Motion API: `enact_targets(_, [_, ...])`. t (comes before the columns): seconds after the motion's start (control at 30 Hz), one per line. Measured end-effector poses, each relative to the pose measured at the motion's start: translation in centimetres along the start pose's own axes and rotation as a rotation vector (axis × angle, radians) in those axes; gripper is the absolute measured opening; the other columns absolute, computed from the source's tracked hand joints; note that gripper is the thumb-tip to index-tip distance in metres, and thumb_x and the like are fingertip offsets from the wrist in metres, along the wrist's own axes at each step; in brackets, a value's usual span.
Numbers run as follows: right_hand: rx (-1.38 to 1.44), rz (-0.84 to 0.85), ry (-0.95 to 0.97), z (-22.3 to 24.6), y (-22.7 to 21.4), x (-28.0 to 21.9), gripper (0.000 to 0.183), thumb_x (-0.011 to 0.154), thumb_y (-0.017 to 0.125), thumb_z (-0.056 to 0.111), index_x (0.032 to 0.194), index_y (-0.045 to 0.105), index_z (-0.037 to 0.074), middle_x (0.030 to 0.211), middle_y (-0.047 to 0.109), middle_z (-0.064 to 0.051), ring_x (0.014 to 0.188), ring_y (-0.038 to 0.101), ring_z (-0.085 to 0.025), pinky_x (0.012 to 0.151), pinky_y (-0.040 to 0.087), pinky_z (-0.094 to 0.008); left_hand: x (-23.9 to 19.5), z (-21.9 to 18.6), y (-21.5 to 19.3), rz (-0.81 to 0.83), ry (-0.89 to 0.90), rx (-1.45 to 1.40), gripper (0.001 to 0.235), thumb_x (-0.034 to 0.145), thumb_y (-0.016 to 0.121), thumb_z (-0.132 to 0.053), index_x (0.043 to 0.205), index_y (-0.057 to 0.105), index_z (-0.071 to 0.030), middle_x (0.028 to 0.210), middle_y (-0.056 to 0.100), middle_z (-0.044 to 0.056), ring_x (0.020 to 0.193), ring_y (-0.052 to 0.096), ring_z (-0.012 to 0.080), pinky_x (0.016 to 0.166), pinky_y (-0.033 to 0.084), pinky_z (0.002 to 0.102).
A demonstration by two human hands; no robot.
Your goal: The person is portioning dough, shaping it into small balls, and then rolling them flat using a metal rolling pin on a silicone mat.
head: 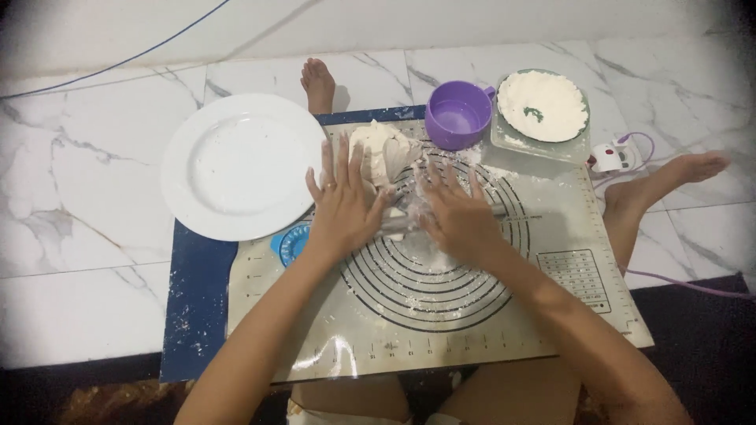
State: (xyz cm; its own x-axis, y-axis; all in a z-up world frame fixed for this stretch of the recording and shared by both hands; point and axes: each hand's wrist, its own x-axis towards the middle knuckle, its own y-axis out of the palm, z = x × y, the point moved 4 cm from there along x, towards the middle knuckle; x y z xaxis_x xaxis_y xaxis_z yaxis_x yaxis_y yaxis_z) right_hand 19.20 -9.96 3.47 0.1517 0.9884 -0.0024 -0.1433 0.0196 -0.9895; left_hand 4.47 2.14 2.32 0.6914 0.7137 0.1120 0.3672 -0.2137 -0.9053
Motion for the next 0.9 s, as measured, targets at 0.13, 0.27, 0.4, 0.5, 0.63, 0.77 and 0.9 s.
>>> enact_targets(0.13, [0.047, -0.06, -0.024, -0.4, 1.2, -0.5, 0.059, 0.097, 0.053, 0.042, 0.144, 0.049, 0.006, 0.157, 0.037, -0.022, 0.147, 0.027, -0.042, 0.111, 0.011, -0.076, -0.5, -0.7, -0.3, 0.004, 0.021, 0.031, 0.092, 0.093, 0.022, -0.072, 0.16, 0.013, -0.01, 0.168, -0.002, 0.018, 0.152, -0.009, 0.0397, 0.115, 0.0, 0.068])
enact_targets(0.27, [-0.076, -0.069, -0.002, -0.8, 0.6, 2.3, 0.064, 0.102, 0.035, 0.051, 0.154, 0.036, 0.014, 0.164, 0.022, -0.018, 0.15, 0.016, -0.038, 0.113, -0.001, -0.072, 1.5, 0.0, -0.2, -0.108, 0.034, 0.039, 0.089, 0.095, 0.018, -0.07, 0.161, 0.017, -0.01, 0.169, 0.0, 0.016, 0.153, -0.006, 0.0388, 0.116, 0.002, 0.067])
enact_targets(0.4, [-0.171, 0.18, 0.11, -1.0, 0.2, 3.9, 0.07, 0.103, 0.019, 0.06, 0.158, 0.029, 0.018, 0.17, 0.005, -0.013, 0.155, 0.001, -0.032, 0.119, -0.006, -0.065, 2.8, 0.6, -0.1, -0.192, 0.02, 0.115, 0.085, 0.1, 0.025, -0.066, 0.162, 0.014, -0.009, 0.168, 0.001, 0.018, 0.153, -0.005, 0.0396, 0.115, 0.002, 0.066])
enact_targets(0.5, [-0.132, 0.117, 0.074, -0.6, 0.4, 2.1, 0.066, 0.103, 0.025, 0.057, 0.155, 0.034, 0.017, 0.168, 0.013, -0.015, 0.154, 0.008, -0.034, 0.118, -0.004, -0.066, 1.1, -0.1, -0.2, -0.16, 0.035, 0.099, 0.085, 0.099, 0.024, -0.066, 0.161, 0.016, -0.008, 0.168, -0.001, 0.018, 0.153, -0.005, 0.0398, 0.114, 0.002, 0.067])
enact_targets(0.63, [0.027, -0.132, -0.075, -0.6, 1.3, -0.6, 0.065, 0.1, 0.041, 0.055, 0.151, 0.043, 0.014, 0.159, 0.031, -0.023, 0.148, 0.021, -0.041, 0.113, 0.003, -0.075, -0.3, -0.4, -0.3, -0.097, 0.02, 0.035, 0.091, 0.096, 0.027, -0.071, 0.16, 0.015, -0.008, 0.168, 0.002, 0.019, 0.152, -0.004, 0.0402, 0.114, 0.0, 0.068])
enact_targets(0.77, [-0.037, -0.114, -0.122, -0.3, 0.8, -0.7, 0.065, 0.087, 0.067, 0.048, 0.138, 0.055, 0.01, 0.149, 0.049, -0.018, 0.143, 0.039, -0.036, 0.11, 0.013, -0.077, -0.5, -0.5, -0.3, -0.144, 0.058, -0.008, 0.091, 0.095, 0.034, -0.069, 0.158, 0.018, -0.005, 0.165, 0.007, 0.024, 0.152, 0.004, 0.043, 0.114, 0.001, 0.066])
enact_targets(0.9, [-0.063, -0.228, -0.218, -1.0, 2.0, -0.8, 0.043, 0.087, 0.07, 0.04, 0.118, 0.067, 0.011, 0.137, 0.063, -0.013, 0.137, 0.049, -0.029, 0.111, 0.018, -0.075, -1.4, 0.9, 1.5, -0.537, 0.226, -0.069, 0.077, 0.09, 0.048, -0.066, 0.143, 0.042, -0.01, 0.149, 0.038, 0.015, 0.138, 0.032, 0.0351, 0.108, 0.016, 0.053])
